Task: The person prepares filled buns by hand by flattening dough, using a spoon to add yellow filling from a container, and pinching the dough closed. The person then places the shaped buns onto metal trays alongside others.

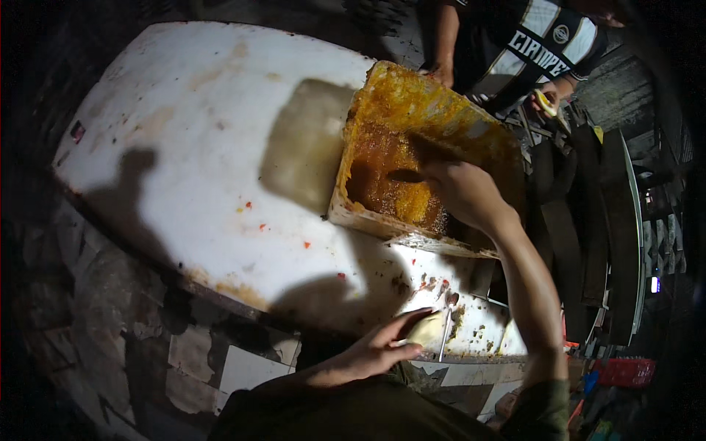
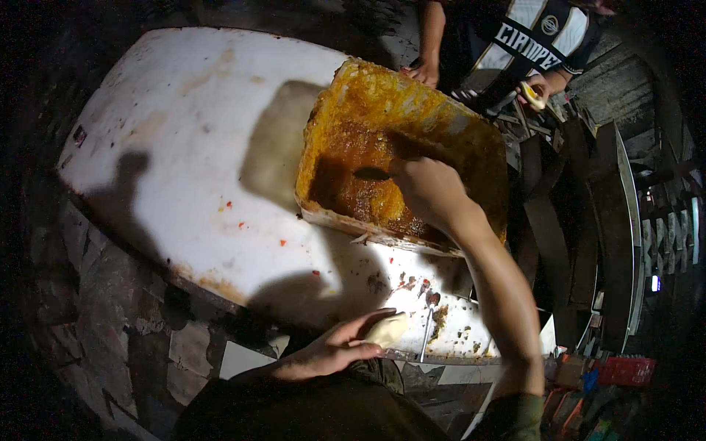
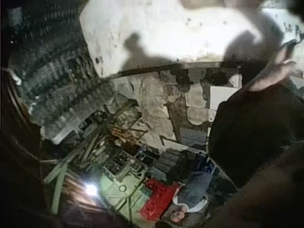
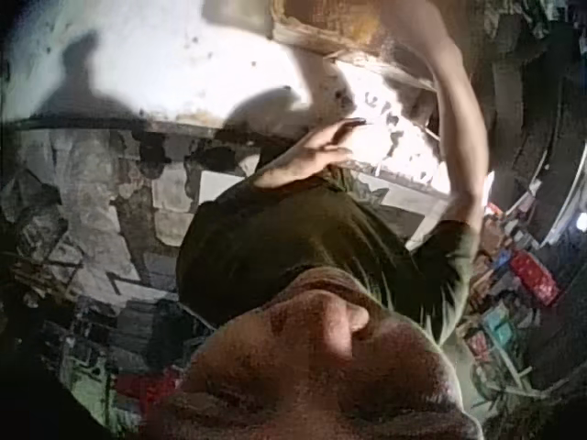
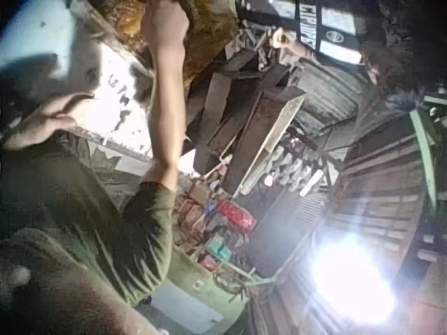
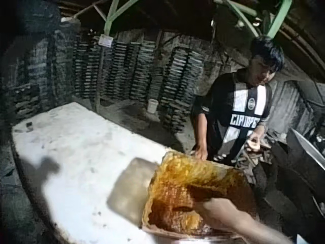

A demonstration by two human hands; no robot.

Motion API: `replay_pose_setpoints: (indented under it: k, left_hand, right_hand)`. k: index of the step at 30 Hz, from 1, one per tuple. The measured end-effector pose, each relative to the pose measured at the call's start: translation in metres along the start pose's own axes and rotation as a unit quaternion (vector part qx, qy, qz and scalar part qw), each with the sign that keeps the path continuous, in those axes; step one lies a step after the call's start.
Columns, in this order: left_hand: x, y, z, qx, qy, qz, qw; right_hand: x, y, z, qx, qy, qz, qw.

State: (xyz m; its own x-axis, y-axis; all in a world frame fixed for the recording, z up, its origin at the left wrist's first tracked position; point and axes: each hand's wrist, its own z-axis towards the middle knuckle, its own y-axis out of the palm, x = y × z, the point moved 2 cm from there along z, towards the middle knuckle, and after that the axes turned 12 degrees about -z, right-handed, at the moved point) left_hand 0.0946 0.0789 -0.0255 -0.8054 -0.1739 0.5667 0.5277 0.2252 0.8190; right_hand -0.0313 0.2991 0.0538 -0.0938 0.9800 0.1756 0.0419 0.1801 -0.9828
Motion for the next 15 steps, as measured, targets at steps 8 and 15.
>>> replay_pose_setpoints:
  k: [8,15]
  left_hand:
    - [-0.017,-0.060,-0.039,0.250,0.014,-0.223,0.942]
    - [0.013,-0.041,-0.009,0.155,0.127,-0.392,0.898]
  right_hand:
    - [-0.025,0.056,0.074,-0.173,-0.068,-0.201,0.962]
    - [-0.003,-0.077,-0.022,-0.126,-0.090,0.232,0.960]
